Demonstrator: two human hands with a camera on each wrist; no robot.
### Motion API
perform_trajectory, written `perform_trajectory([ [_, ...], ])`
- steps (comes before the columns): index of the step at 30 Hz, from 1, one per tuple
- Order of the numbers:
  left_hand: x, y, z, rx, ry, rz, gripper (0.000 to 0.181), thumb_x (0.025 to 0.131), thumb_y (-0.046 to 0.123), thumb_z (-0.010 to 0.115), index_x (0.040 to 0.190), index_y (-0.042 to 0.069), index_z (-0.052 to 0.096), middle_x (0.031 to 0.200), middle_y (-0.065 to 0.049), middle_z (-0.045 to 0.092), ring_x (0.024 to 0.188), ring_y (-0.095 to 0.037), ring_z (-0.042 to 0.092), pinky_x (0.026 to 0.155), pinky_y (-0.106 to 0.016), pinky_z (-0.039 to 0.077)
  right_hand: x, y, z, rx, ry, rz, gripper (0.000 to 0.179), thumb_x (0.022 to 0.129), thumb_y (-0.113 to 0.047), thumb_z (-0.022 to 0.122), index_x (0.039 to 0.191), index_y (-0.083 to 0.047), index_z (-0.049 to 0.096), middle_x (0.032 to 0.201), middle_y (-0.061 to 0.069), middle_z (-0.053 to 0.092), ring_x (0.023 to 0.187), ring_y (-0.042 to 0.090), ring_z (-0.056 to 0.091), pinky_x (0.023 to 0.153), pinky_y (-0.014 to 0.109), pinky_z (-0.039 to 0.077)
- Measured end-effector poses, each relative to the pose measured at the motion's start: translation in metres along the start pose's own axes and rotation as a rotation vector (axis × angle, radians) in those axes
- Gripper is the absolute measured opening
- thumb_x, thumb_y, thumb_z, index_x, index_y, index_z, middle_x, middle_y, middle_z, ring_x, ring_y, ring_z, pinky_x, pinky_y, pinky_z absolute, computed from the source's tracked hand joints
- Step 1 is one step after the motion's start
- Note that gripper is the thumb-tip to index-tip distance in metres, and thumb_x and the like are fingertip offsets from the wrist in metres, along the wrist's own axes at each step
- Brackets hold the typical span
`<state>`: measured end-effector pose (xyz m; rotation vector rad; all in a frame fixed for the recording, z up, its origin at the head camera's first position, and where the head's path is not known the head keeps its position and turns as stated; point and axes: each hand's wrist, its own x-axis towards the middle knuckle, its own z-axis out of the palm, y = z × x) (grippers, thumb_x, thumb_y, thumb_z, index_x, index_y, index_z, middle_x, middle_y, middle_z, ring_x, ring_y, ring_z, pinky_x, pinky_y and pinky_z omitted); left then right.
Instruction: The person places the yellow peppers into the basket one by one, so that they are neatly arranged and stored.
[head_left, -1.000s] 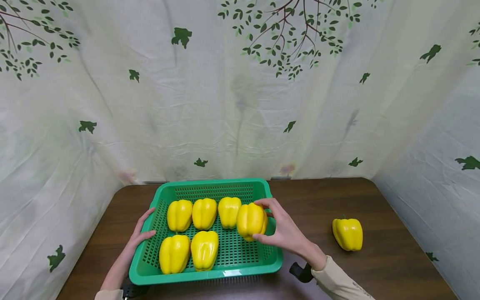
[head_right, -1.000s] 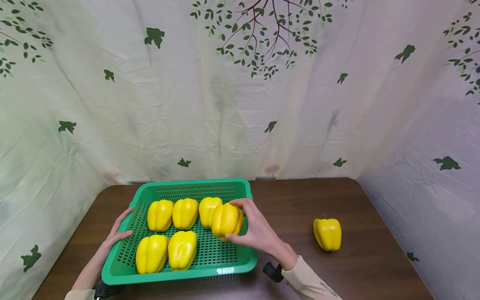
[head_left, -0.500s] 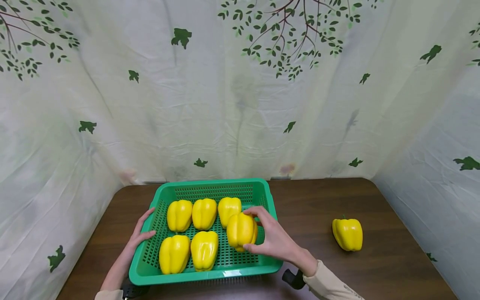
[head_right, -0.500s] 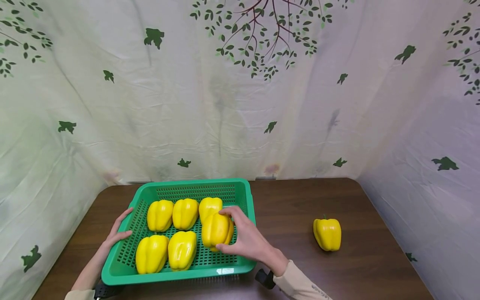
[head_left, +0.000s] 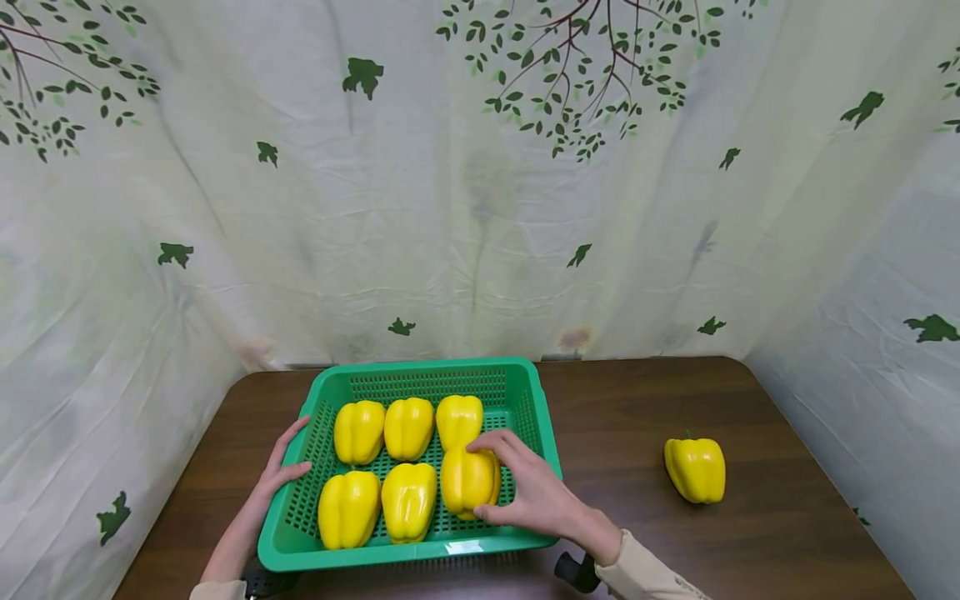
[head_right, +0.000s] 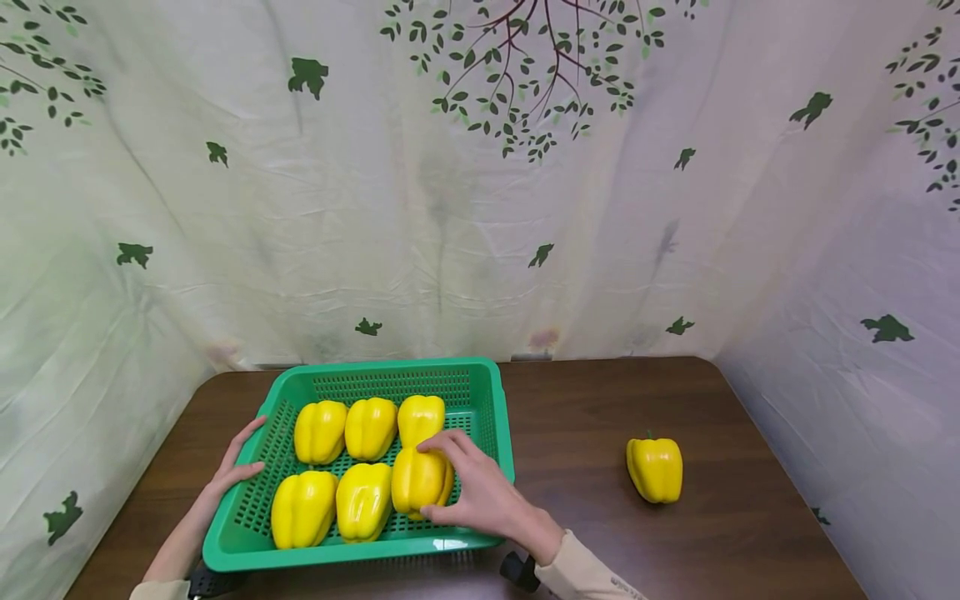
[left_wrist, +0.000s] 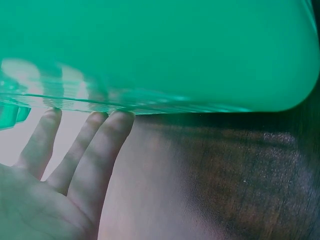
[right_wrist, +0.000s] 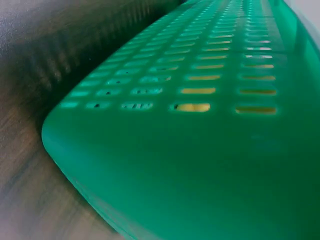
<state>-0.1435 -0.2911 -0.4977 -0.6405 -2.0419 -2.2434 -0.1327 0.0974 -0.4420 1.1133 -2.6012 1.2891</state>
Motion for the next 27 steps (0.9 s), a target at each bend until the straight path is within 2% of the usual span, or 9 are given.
perform_trajectory([
  [6,0.000,-0.001,0.000,-0.013,-0.014,-0.001,0.066,0.094,-0.011,0.030,0.149,0.024,0.030,0.137,0.013,0.034,0.113,-0.001,0.048,0.085,-0.018,0.045,-0.001,0.000,0.006,-0.027,-0.042,0.022,0.056,0.076,-0.029,0.076,0.125,-0.021,0.050,0.128,-0.003,0.044,0.109,0.014,0.049,0.089,0.031,0.047],
  [16,0.001,0.000,0.001,-0.011,-0.010,0.005,0.066,0.093,-0.011,0.030,0.150,0.023,0.030,0.137,0.013,0.034,0.113,-0.001,0.048,0.085,-0.018,0.045,0.001,-0.001,0.011,-0.045,-0.121,0.050,0.046,0.080,-0.029,0.073,0.120,-0.026,0.053,0.123,-0.001,0.042,0.097,0.013,0.049,0.077,0.024,0.046],
  [21,0.001,-0.001,0.000,-0.016,-0.005,-0.026,0.065,0.094,-0.009,0.030,0.149,0.027,0.031,0.135,0.013,0.033,0.111,-0.001,0.049,0.083,-0.020,0.047,0.003,0.000,0.014,-0.045,-0.161,0.052,0.044,0.080,-0.028,0.073,0.119,-0.025,0.053,0.120,-0.001,0.042,0.094,0.012,0.048,0.076,0.022,0.044],
  [27,0.001,-0.001,0.000,-0.018,-0.008,-0.008,0.066,0.093,-0.011,0.030,0.149,0.025,0.031,0.136,0.014,0.034,0.112,-0.001,0.049,0.085,-0.019,0.046,0.005,0.002,0.016,-0.041,-0.188,0.051,0.045,0.080,-0.027,0.074,0.120,-0.024,0.054,0.121,-0.001,0.042,0.099,0.012,0.048,0.080,0.022,0.044],
])
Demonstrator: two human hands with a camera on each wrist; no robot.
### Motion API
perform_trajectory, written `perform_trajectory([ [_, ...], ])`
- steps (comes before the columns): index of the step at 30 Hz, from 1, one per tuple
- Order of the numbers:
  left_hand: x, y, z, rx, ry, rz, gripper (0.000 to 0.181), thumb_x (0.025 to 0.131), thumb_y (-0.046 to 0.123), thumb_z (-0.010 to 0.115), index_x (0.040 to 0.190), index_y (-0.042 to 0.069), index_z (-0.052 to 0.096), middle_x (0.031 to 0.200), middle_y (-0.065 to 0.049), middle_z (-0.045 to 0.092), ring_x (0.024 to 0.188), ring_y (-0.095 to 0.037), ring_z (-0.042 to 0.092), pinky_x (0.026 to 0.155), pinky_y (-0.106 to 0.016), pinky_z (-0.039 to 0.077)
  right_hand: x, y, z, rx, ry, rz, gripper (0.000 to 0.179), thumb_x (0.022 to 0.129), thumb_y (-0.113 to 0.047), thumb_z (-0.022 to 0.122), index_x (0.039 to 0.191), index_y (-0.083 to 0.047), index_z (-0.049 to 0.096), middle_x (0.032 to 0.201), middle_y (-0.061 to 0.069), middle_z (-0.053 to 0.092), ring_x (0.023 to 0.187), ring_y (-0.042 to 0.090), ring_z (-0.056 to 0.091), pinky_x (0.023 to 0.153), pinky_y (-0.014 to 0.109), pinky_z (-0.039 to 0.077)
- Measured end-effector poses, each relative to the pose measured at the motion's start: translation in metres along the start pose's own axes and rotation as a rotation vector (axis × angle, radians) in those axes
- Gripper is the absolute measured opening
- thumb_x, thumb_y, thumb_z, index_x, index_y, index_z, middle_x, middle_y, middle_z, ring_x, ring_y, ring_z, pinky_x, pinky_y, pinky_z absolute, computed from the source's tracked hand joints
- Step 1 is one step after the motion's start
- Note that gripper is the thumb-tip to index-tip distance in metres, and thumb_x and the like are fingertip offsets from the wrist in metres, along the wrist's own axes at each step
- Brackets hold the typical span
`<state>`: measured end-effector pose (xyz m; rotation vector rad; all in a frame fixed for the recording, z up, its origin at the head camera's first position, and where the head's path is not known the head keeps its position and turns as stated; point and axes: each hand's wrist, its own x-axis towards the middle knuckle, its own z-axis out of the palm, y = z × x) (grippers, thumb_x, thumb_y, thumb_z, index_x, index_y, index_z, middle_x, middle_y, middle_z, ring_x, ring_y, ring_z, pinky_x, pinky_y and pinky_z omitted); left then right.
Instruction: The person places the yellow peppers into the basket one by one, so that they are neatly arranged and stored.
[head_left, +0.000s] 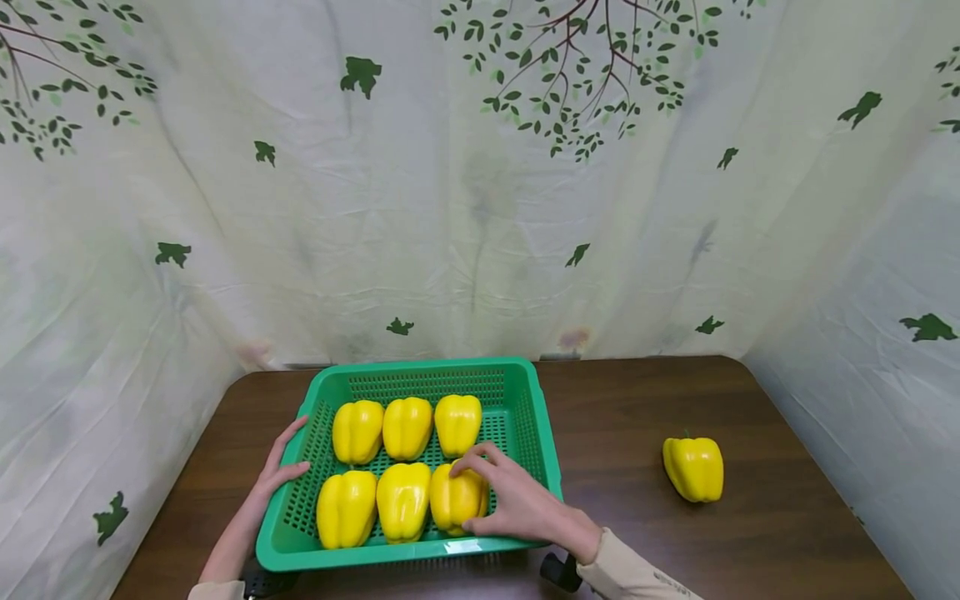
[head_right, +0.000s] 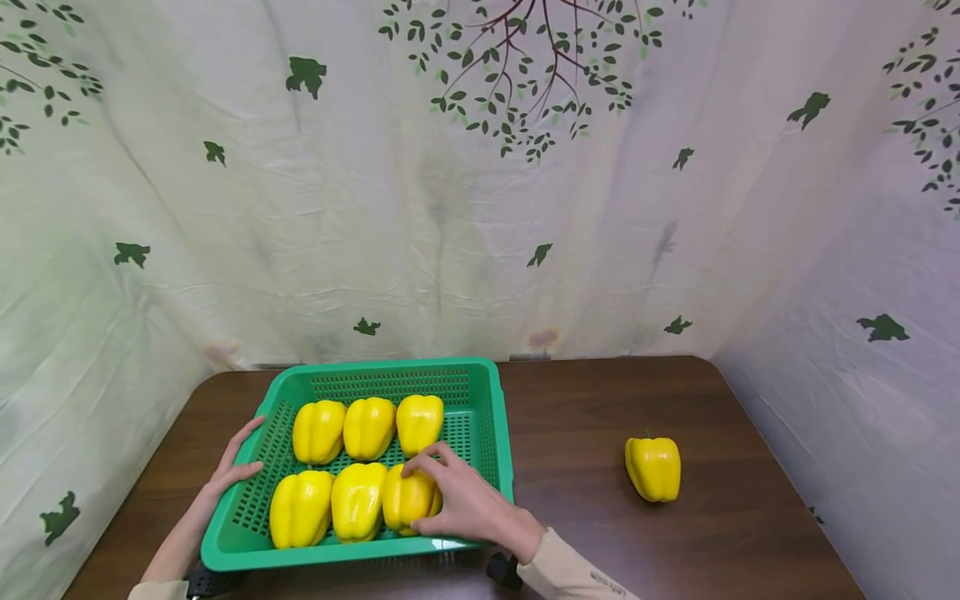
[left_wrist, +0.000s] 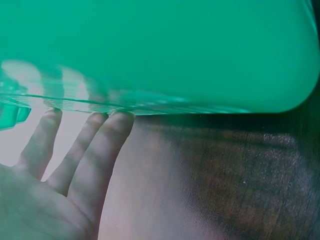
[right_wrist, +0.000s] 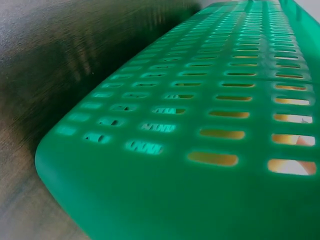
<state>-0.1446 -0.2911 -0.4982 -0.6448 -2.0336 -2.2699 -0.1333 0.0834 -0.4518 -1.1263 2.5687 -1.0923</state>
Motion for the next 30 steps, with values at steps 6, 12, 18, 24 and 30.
perform_trajectory([
  [6,0.0001,0.0003,-0.0008,0.009,-0.008,-0.006,0.066,0.094,-0.010,0.030,0.149,0.026,0.029,0.136,0.014,0.034,0.112,-0.001,0.049,0.084,-0.018,0.046,0.0020,0.0009,0.0003,-0.002,-0.032,0.013,0.045,0.079,-0.025,0.075,0.119,-0.024,0.054,0.123,-0.002,0.042,0.101,0.012,0.047,0.081,0.022,0.043],
  [12,0.0013,-0.0006,-0.0011,0.014,-0.023,0.042,0.068,0.092,-0.012,0.030,0.150,0.022,0.029,0.137,0.013,0.035,0.113,-0.001,0.048,0.086,-0.017,0.044,0.0027,0.0010,0.0013,-0.009,-0.050,0.019,0.045,0.079,-0.023,0.076,0.118,-0.024,0.054,0.123,-0.001,0.041,0.101,0.013,0.047,0.080,0.021,0.043],
  [18,0.0018,-0.0021,-0.0014,0.028,-0.009,0.060,0.069,0.090,-0.014,0.031,0.148,0.024,0.033,0.135,0.015,0.038,0.112,-0.001,0.049,0.085,-0.016,0.044,0.0048,0.0005,0.0031,-0.013,-0.066,0.026,0.045,0.078,-0.020,0.078,0.116,-0.023,0.054,0.122,-0.002,0.041,0.099,0.012,0.047,0.079,0.021,0.043],
  [24,0.0003,-0.0016,-0.0009,0.020,0.003,0.031,0.069,0.091,-0.013,0.031,0.148,0.025,0.032,0.135,0.015,0.037,0.112,0.000,0.049,0.084,-0.017,0.045,0.0090,0.0027,0.0065,-0.006,-0.094,0.056,0.044,0.079,-0.018,0.078,0.116,-0.022,0.054,0.120,-0.003,0.042,0.097,0.011,0.047,0.080,0.022,0.043],
  [30,0.0002,-0.0004,0.0003,0.001,-0.001,0.012,0.069,0.092,-0.013,0.030,0.150,0.024,0.029,0.136,0.015,0.037,0.114,0.001,0.048,0.085,-0.017,0.045,0.0099,0.0033,0.0057,-0.014,-0.095,0.060,0.044,0.080,-0.015,0.077,0.117,-0.021,0.055,0.119,-0.004,0.045,0.099,0.010,0.047,0.082,0.023,0.043],
])
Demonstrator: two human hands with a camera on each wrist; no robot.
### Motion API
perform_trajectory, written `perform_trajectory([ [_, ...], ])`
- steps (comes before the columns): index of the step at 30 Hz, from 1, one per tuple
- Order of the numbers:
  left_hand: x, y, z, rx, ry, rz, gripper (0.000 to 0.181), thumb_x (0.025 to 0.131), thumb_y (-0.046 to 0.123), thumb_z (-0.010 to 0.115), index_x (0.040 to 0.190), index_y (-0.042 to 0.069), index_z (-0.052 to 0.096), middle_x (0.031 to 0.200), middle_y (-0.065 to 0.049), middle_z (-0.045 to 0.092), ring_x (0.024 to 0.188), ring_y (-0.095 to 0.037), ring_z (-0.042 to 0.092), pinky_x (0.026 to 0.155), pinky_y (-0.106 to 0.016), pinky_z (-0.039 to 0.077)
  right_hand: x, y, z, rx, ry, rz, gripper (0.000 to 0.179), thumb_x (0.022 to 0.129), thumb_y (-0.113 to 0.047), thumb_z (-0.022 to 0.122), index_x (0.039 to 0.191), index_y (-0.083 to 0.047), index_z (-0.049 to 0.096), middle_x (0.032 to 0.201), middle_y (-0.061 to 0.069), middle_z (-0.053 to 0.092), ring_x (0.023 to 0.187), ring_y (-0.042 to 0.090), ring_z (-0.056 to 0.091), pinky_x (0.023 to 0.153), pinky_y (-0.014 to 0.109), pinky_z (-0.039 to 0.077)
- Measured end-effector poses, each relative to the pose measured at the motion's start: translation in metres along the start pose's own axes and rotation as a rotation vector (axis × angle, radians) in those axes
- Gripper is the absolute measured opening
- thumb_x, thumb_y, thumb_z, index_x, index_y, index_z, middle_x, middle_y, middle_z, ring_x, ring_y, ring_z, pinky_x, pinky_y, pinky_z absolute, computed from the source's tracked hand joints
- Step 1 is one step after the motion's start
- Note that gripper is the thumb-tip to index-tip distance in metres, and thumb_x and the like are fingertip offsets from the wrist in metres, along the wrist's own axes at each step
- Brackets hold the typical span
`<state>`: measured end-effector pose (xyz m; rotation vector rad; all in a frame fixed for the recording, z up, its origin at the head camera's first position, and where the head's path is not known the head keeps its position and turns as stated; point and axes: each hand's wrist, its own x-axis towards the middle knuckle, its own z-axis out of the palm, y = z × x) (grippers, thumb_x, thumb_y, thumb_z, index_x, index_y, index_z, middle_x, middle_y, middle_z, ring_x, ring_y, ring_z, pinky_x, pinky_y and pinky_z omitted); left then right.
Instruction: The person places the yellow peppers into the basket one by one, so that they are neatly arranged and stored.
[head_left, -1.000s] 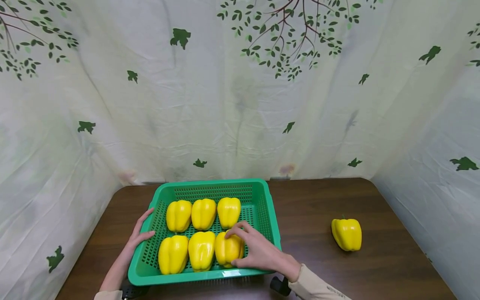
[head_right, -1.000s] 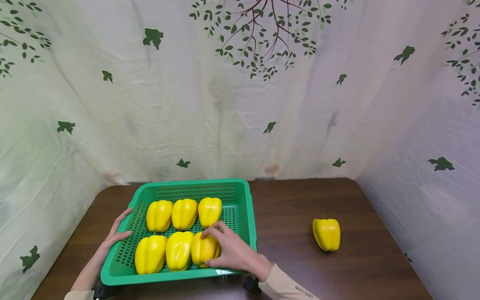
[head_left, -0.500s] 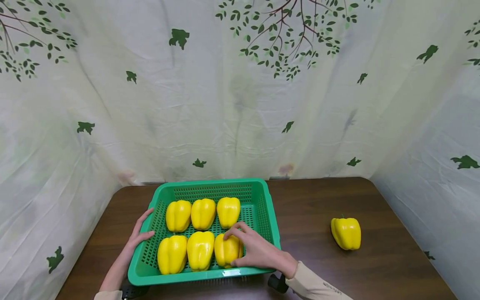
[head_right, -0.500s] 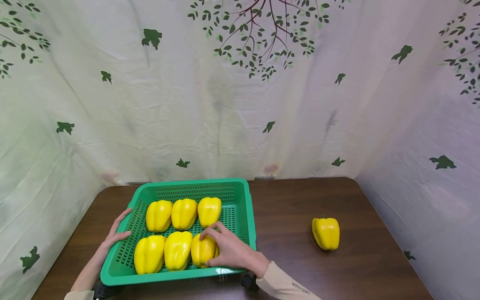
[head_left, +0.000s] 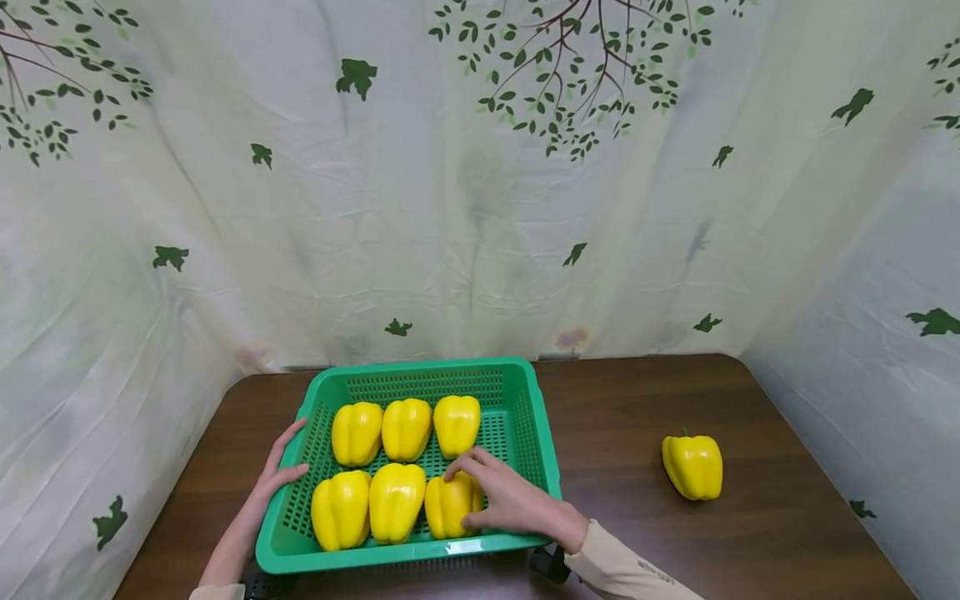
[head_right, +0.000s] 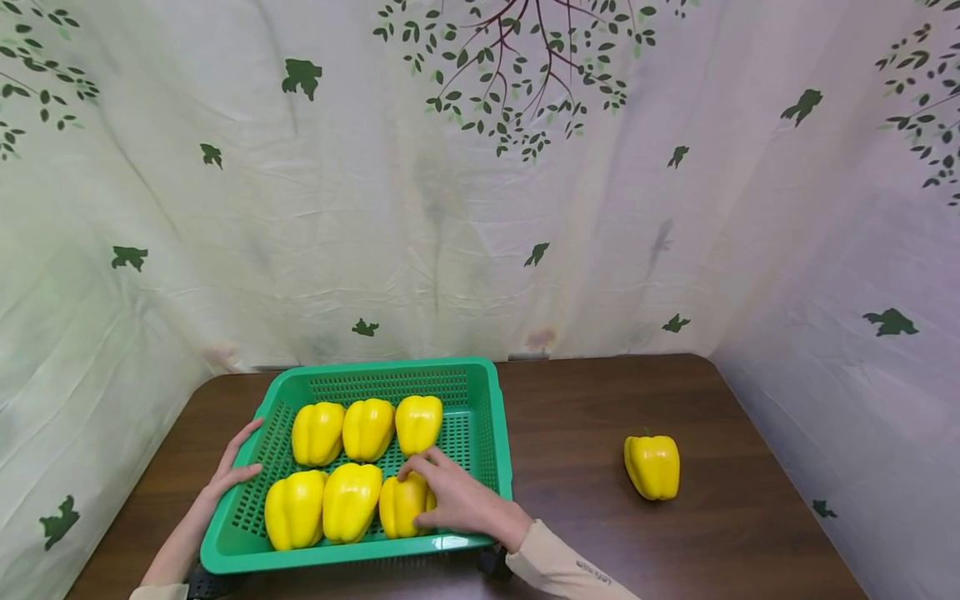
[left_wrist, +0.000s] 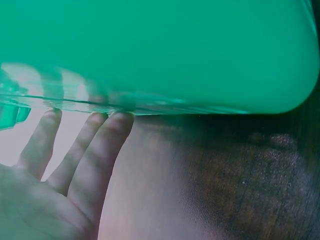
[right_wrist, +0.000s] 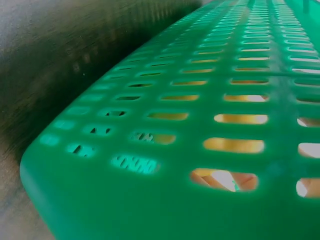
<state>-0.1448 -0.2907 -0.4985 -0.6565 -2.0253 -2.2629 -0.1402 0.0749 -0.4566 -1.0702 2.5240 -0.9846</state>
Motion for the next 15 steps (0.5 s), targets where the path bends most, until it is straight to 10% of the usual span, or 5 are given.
perform_trajectory([
  [15,-0.001,0.001,0.001,-0.002,0.006,-0.043,0.065,0.094,-0.010,0.031,0.150,0.024,0.027,0.136,0.014,0.033,0.114,0.001,0.048,0.085,-0.018,0.046,-0.011,-0.003,-0.017,0.060,0.062,0.005,0.037,0.086,-0.010,0.071,0.119,-0.015,0.055,0.122,-0.002,0.049,0.105,0.019,0.051,0.085,0.027,0.047],
])
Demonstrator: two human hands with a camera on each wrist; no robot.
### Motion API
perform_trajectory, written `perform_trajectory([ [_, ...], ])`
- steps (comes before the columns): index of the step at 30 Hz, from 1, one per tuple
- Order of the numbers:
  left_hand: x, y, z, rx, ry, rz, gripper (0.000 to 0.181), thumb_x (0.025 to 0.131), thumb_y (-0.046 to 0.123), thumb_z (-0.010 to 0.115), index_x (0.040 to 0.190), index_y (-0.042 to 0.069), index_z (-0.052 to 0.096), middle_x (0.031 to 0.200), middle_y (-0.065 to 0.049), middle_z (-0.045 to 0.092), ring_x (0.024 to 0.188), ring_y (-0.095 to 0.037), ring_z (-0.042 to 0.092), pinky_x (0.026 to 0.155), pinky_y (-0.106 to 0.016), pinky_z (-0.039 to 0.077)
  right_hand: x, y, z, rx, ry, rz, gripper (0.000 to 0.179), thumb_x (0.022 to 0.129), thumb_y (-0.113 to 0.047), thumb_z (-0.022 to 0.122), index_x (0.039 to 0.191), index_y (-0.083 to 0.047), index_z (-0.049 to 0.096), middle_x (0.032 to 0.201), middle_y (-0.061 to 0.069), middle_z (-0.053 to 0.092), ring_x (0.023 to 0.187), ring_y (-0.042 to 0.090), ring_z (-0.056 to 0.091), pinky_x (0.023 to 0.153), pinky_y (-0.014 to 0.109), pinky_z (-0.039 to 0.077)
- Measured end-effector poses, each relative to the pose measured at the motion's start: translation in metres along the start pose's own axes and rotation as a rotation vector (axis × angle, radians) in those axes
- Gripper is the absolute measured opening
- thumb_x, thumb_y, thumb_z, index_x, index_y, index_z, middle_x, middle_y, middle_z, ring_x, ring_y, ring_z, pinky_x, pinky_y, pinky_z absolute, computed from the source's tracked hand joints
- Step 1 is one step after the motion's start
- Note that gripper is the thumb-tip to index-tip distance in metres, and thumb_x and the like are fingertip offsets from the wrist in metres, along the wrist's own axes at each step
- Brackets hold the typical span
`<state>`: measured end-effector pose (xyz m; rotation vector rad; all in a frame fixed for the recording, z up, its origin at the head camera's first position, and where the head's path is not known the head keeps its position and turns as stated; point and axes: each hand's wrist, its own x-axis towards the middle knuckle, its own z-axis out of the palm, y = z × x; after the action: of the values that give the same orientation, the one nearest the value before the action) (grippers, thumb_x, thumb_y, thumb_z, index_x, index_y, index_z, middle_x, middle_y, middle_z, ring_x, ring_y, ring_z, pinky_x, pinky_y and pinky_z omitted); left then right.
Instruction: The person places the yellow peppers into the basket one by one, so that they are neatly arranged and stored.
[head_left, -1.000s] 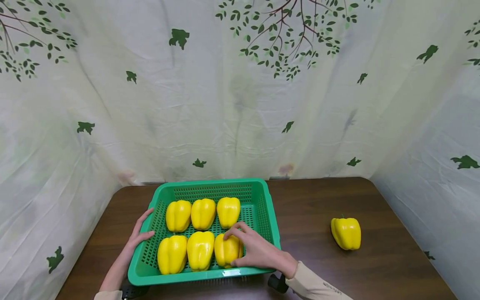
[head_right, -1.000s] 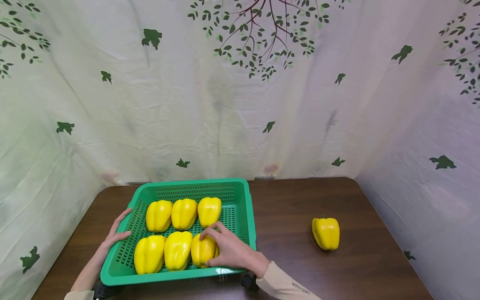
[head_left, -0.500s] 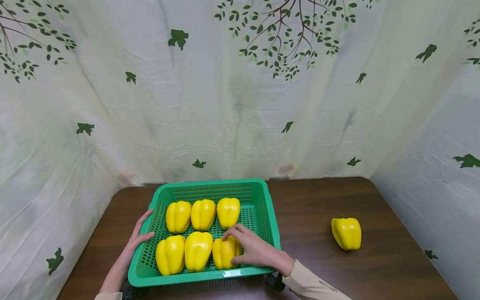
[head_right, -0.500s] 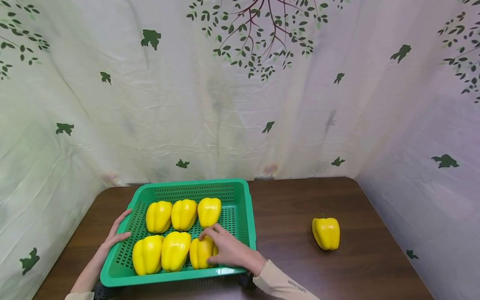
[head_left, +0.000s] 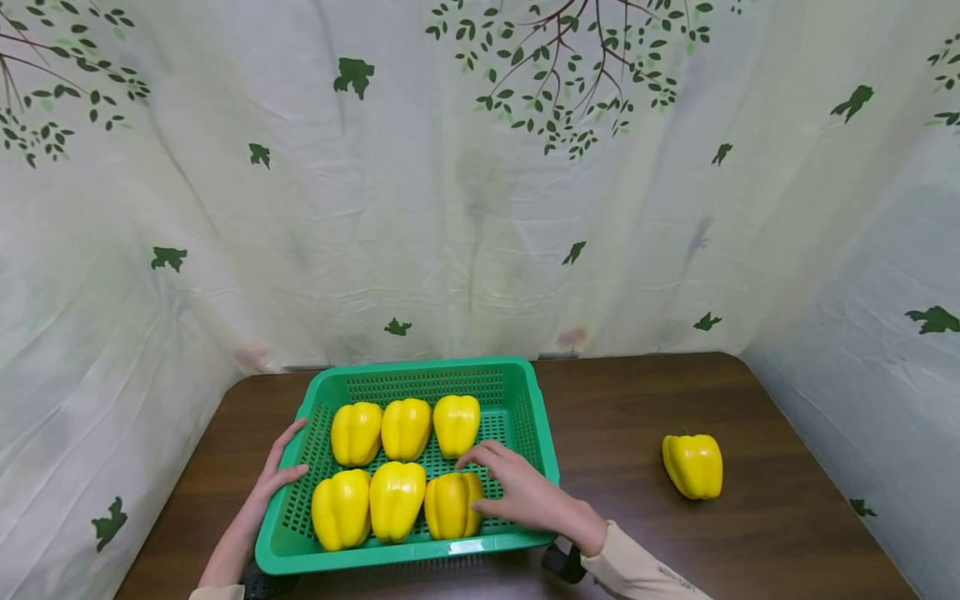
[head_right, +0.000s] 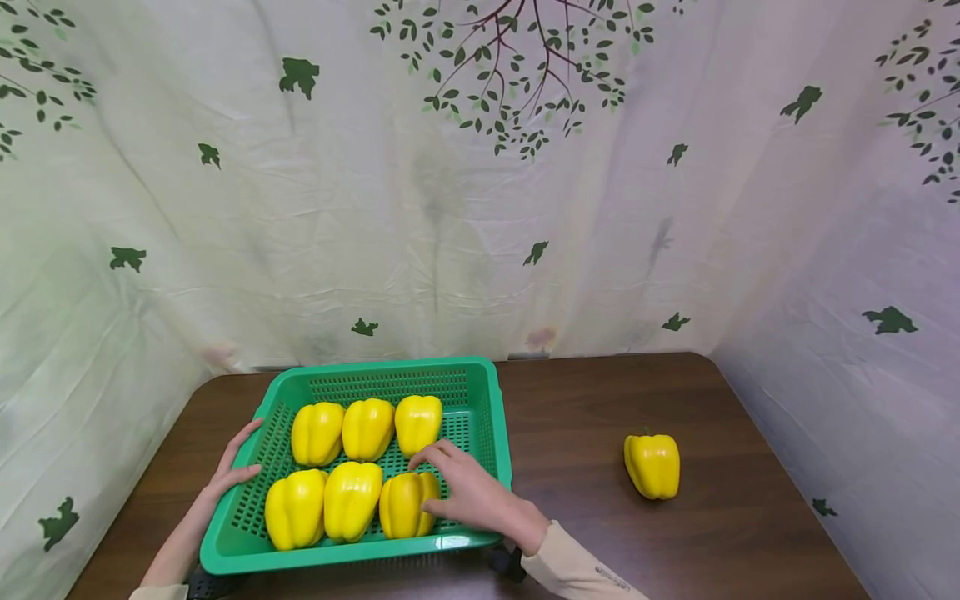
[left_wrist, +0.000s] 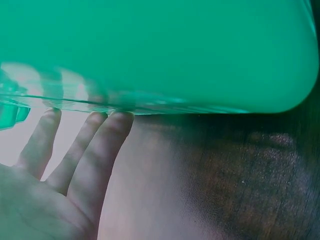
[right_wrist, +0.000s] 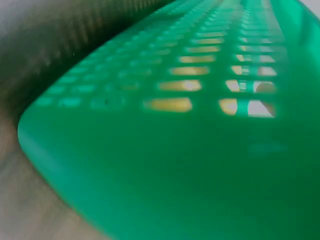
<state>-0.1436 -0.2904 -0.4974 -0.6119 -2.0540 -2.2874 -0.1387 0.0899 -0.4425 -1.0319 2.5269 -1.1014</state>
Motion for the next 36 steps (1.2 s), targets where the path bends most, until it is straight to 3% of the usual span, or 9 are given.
perform_trajectory([
  [9,0.000,-0.002,-0.002,-0.003,-0.005,0.034,0.068,0.092,-0.012,0.031,0.150,0.024,0.029,0.136,0.016,0.037,0.114,0.001,0.048,0.085,-0.017,0.045,-0.012,0.006,-0.023,0.125,0.095,0.001,0.037,0.088,-0.008,0.068,0.122,-0.011,0.054,0.121,0.002,0.052,0.110,0.014,0.051,0.090,0.033,0.049],
  [17,0.001,-0.003,-0.003,-0.003,-0.002,0.037,0.069,0.091,-0.013,0.031,0.149,0.024,0.031,0.135,0.016,0.038,0.114,0.000,0.048,0.085,-0.017,0.044,-0.023,0.017,-0.038,0.174,0.187,-0.026,0.035,0.089,-0.009,0.068,0.121,-0.008,0.054,0.120,0.006,0.055,0.110,0.022,0.055,0.086,0.038,0.051],
  [26,-0.001,-0.001,0.000,-0.004,-0.005,0.011,0.067,0.093,-0.010,0.031,0.151,0.024,0.027,0.136,0.016,0.034,0.115,0.001,0.047,0.085,-0.018,0.045,-0.034,0.026,-0.047,0.150,0.270,-0.058,0.034,0.088,-0.007,0.068,0.120,-0.009,0.055,0.117,0.004,0.056,0.106,0.032,0.057,0.080,0.033,0.053],
  [32,0.000,0.000,0.000,0.000,0.001,-0.010,0.066,0.094,-0.009,0.031,0.151,0.024,0.026,0.136,0.016,0.034,0.114,0.001,0.047,0.085,-0.018,0.045,-0.045,0.033,-0.057,0.148,0.318,-0.068,0.037,0.087,-0.002,0.068,0.121,-0.006,0.055,0.118,0.012,0.057,0.106,0.029,0.058,0.081,0.037,0.053],
  [36,0.000,-0.001,-0.001,-0.008,-0.009,0.014,0.067,0.093,-0.011,0.031,0.150,0.023,0.027,0.136,0.015,0.036,0.115,0.000,0.047,0.086,-0.018,0.045,-0.052,0.039,-0.063,0.138,0.353,-0.055,0.039,0.086,-0.003,0.070,0.121,-0.006,0.055,0.117,0.010,0.058,0.105,0.023,0.059,0.083,0.040,0.052],
])
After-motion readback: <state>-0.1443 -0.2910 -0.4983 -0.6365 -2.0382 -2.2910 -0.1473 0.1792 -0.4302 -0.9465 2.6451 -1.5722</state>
